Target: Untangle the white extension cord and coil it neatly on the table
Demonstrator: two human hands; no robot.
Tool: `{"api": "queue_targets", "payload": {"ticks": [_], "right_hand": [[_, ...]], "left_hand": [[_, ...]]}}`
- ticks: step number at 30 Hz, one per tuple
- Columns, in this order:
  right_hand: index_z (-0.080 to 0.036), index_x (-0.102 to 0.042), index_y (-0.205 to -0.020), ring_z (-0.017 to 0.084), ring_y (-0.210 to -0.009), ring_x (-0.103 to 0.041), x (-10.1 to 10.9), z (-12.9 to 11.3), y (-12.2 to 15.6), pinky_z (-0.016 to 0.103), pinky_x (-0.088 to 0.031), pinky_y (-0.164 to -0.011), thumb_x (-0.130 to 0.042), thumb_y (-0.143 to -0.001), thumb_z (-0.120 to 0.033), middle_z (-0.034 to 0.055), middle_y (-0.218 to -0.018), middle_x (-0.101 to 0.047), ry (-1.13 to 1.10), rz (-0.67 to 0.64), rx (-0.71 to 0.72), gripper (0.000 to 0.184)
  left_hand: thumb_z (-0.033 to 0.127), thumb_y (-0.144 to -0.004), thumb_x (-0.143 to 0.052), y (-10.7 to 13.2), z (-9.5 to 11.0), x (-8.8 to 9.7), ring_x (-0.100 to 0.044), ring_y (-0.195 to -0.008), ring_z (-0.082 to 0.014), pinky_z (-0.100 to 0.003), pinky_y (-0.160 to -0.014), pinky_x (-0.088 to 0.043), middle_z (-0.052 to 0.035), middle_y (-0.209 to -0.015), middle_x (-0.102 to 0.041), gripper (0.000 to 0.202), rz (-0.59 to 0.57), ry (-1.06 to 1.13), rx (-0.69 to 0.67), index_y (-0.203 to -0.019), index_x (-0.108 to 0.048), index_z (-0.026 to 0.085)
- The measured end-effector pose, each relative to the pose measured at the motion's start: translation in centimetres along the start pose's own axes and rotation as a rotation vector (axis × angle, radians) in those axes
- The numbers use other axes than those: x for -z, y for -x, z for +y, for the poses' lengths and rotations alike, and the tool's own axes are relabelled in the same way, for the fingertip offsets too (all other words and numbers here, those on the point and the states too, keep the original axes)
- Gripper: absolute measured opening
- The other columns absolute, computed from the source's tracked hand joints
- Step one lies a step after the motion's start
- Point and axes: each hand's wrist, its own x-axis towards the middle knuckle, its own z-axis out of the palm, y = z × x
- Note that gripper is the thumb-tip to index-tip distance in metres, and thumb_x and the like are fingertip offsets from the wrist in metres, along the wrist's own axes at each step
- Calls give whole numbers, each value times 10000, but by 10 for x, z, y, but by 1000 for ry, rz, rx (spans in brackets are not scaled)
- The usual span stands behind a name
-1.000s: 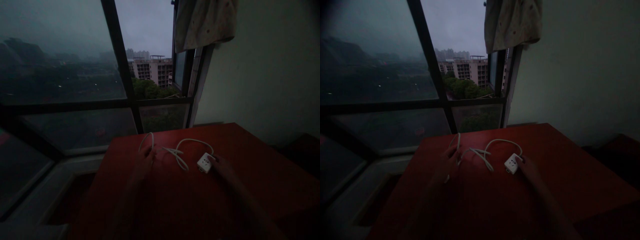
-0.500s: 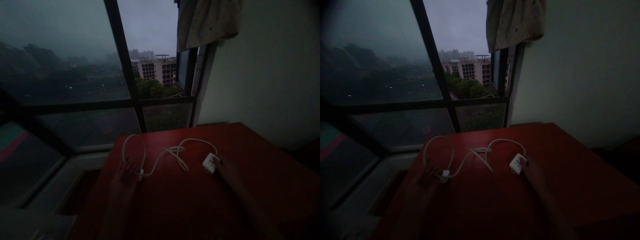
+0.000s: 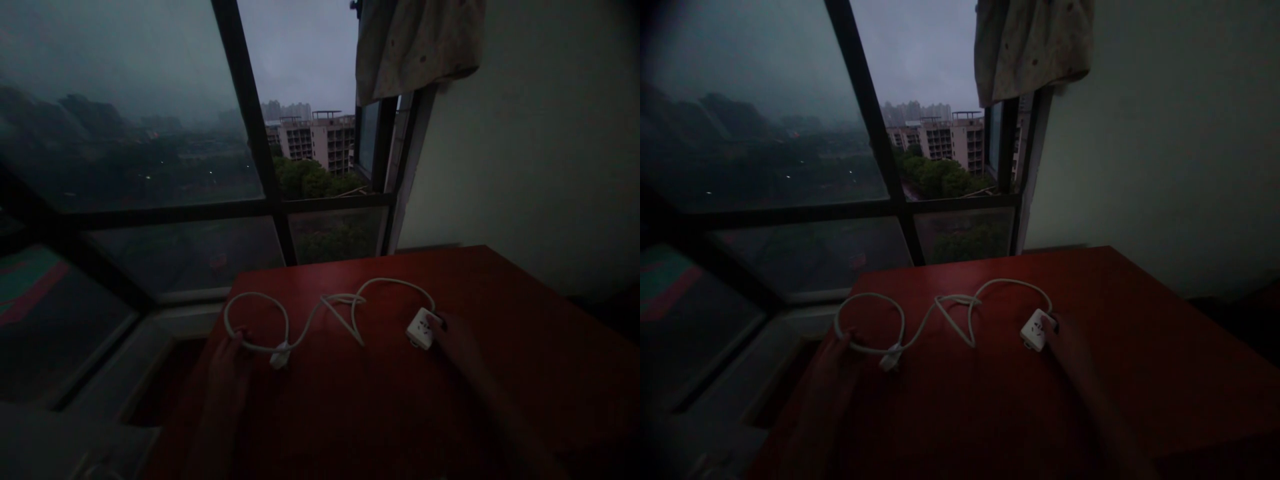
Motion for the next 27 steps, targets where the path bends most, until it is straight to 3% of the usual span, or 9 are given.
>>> {"api": "queue_targets", "payload": {"ticks": [3, 5, 9, 12, 15, 18, 22, 27], "right_hand": [[-147, -613, -1079, 269, -983, -591, 3, 1, 1, 360, -435, -848, -349, -892, -461, 155, -1063, -634, 36, 43, -9, 451], [-147, -595, -1114, 282, -1014, -572, 6, -3, 4, 375, -435, -851, -371, -884, -471, 164, -1100, -605, 53, 113, -29, 456], [-157, -590, -1109, 261, -995, -573, 9, -31, 17, 380, -432, -882, -395, -883, -420, 144, -1103, -599, -65, 186, 92, 397], [-181, -603, -1076, 242, -998, -576, 7, -68, 34, 370, -441, -889, -436, -882, -406, 111, -1085, -622, -260, 116, 254, 341], [-209, -602, -1086, 214, -1003, -582, 2, -106, 52, 343, -453, -885, -428, -908, -386, 87, -1106, -626, -418, -62, 404, 306], [-231, -602, -1098, 211, -978, -594, -7, -132, 65, 341, -462, -865, -452, -901, -345, 74, -1106, -635, -471, -191, 518, 272], [-220, -626, -1075, 217, -975, -601, -15, -146, 75, 359, -444, -888, -422, -906, -280, 73, -1067, -661, -552, -236, 519, 271], [-211, -659, -996, 212, -893, -612, -6, -140, 79, 310, -463, -797, -477, -882, -367, 45, -978, -684, -797, -200, 306, 265]], "left_hand": [[207, -746, -658, 3, -2, -9, -625, -736, -116, -221, -686, -508, 9, -813, -668, 120, -33, -238, -111, -864, -671, 190], [293, -700, -714, 5, -5, -18, -627, -792, -144, -239, -718, -499, -2, -841, -677, 220, -68, -336, -163, -890, -675, 189], [442, -716, -676, 12, -17, -34, -624, -865, -205, -290, -745, -486, -49, -914, -682, 363, -175, -577, -260, -957, -654, 171], [503, -792, -566, 21, -26, -45, -627, -908, -236, -330, -772, -482, -88, -1003, -679, 416, -305, -774, -308, -1027, -632, 167], [479, -849, -485, 34, -28, -55, -606, -1007, -252, -370, -882, -450, -107, -1098, -664, 405, -408, -926, -378, -1068, -624, 168], [445, -885, -430, 45, -26, -61, -628, -947, -250, -383, -876, -456, -93, -1033, -689, 368, -550, -1075, -413, -1040, -640, 186], [366, -910, -378, 50, -28, -56, -637, -924, -239, -367, -866, -469, -93, -1033, -692, 357, -716, -1178, -470, -1101, -628, 198], [278, -897, -367, 39, -30, -29, -629, -903, -226, -353, -818, -492, -79, -1039, -681, 373, -730, -1332, -676, -1195, -588, 239]]}}
